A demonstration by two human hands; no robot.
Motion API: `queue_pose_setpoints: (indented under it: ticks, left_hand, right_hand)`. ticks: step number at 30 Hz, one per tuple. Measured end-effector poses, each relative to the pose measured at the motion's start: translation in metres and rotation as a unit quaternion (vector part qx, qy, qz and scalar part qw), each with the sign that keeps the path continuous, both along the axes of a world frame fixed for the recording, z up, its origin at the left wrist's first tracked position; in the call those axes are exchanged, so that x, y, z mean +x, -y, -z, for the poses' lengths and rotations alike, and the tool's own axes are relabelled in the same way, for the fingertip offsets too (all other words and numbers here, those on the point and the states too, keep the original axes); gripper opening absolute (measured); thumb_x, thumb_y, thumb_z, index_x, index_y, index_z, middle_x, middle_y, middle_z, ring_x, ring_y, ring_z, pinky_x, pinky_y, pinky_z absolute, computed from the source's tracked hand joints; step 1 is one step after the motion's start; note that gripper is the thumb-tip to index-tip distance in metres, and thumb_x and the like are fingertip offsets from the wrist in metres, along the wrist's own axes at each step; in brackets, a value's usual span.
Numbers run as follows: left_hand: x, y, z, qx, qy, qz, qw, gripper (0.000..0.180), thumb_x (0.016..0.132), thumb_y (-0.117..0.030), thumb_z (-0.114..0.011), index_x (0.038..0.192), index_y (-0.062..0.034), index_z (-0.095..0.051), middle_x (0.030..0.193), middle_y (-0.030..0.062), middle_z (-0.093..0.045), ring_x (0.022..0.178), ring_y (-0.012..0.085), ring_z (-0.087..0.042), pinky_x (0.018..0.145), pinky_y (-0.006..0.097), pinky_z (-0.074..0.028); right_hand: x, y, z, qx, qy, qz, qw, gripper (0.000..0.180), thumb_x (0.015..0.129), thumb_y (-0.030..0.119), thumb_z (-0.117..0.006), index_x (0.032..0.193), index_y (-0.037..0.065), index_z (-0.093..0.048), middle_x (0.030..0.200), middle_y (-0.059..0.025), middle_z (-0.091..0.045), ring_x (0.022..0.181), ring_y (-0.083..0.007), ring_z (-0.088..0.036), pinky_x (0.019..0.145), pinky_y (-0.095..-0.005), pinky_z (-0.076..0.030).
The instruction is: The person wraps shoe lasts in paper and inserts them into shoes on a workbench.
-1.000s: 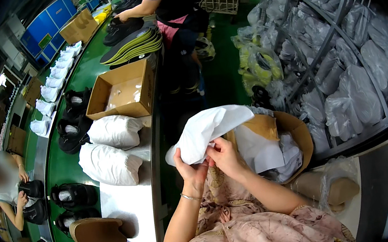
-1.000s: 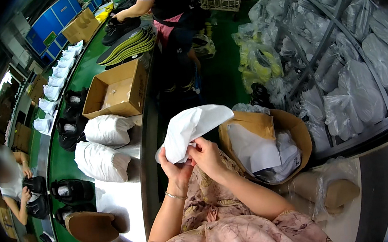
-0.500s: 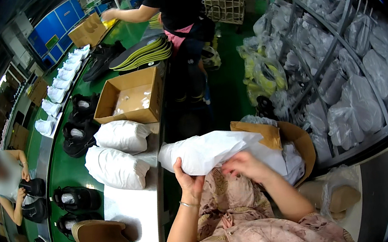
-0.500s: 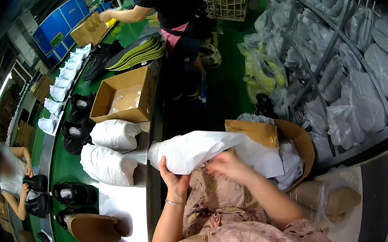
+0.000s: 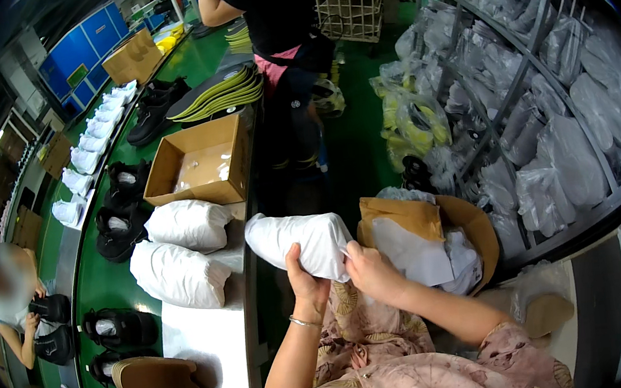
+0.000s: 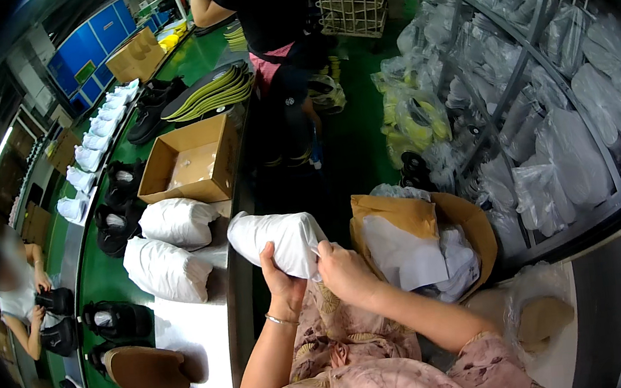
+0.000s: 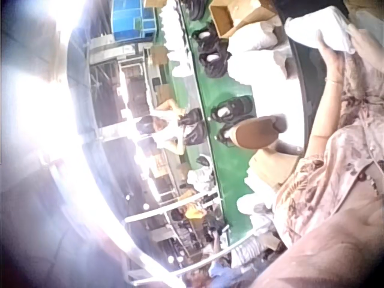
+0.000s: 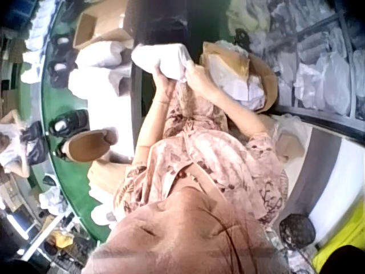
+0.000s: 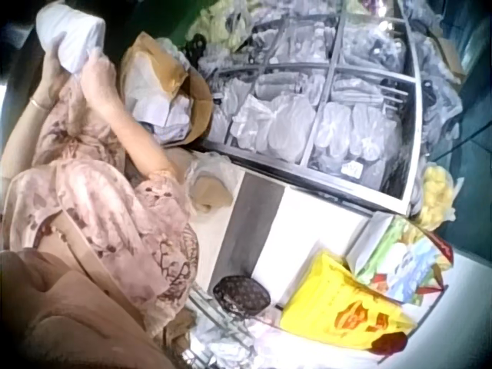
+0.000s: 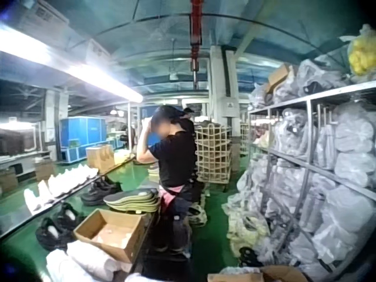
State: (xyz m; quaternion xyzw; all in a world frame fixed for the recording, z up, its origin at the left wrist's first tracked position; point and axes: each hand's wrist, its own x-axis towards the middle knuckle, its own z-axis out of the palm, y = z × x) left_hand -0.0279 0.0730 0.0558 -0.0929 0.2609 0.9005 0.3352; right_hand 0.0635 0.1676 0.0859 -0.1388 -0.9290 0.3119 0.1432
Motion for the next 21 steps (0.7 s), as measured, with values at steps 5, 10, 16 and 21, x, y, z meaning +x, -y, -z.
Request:
queue_pose_setpoints:
  ticks: [5,10,16,21]
  left_hand:
    - [-0.005,0.002,-0.002,0.03,-0.034,-0.004,0.999,0.054,0.08,-0.042,-0.05,0.118,-0.0039,-0.048,0.11,0.0098,-0.057,0.1,0.0253,-0.055,0.09,0.037,-0.042]
    - [0.001,-0.004,-0.017,0.05,-0.006,-0.005,0.999,0.056,0.081,-0.047,-0.046,0.118,-0.0057,-0.048,0.112,0.0112,-0.055,0.101,0.0281,-0.053,0.09,0.04,-0.042]
    - [-0.009,0.005,-0.006,0.077,-0.027,0.004,0.997,0.065,0.08,-0.054,-0.04,0.12,-0.0028,-0.046,0.11,0.0176,-0.054,0.101,0.0327,-0.052,0.09,0.042,-0.042]
    - [-0.006,0.007,-0.022,0.12,-0.034,0.063,0.99,0.068,0.079,-0.054,-0.04,0.121,-0.0006,-0.044,0.109,0.0208,-0.054,0.102,0.0337,-0.052,0.09,0.041,-0.042]
  right_hand:
    - [-0.013,0.02,-0.01,-0.401,-0.065,0.04,0.913,0.022,0.085,0.009,-0.048,0.104,-0.003,-0.048,0.093,-0.0155,-0.059,0.081,-0.0271,-0.058,0.07,-0.0335,-0.045]
    - [-0.014,0.033,0.003,-0.792,-0.205,-0.067,0.571,0.031,0.09,0.016,-0.051,0.117,-0.001,-0.05,0.115,-0.0055,-0.052,0.105,-0.0133,-0.048,0.091,-0.0262,-0.038]
    - [-0.019,0.03,0.016,-0.767,-0.12,-0.131,0.616,0.032,0.09,0.019,-0.053,0.116,0.001,-0.051,0.113,-0.0041,-0.052,0.104,-0.013,-0.048,0.091,-0.0279,-0.039]
    - [-0.028,0.015,-0.003,-0.861,-0.086,-0.145,0.481,0.03,0.089,0.012,-0.052,0.118,0.003,-0.049,0.113,-0.0041,-0.054,0.107,-0.0158,-0.049,0.096,-0.0319,-0.036]
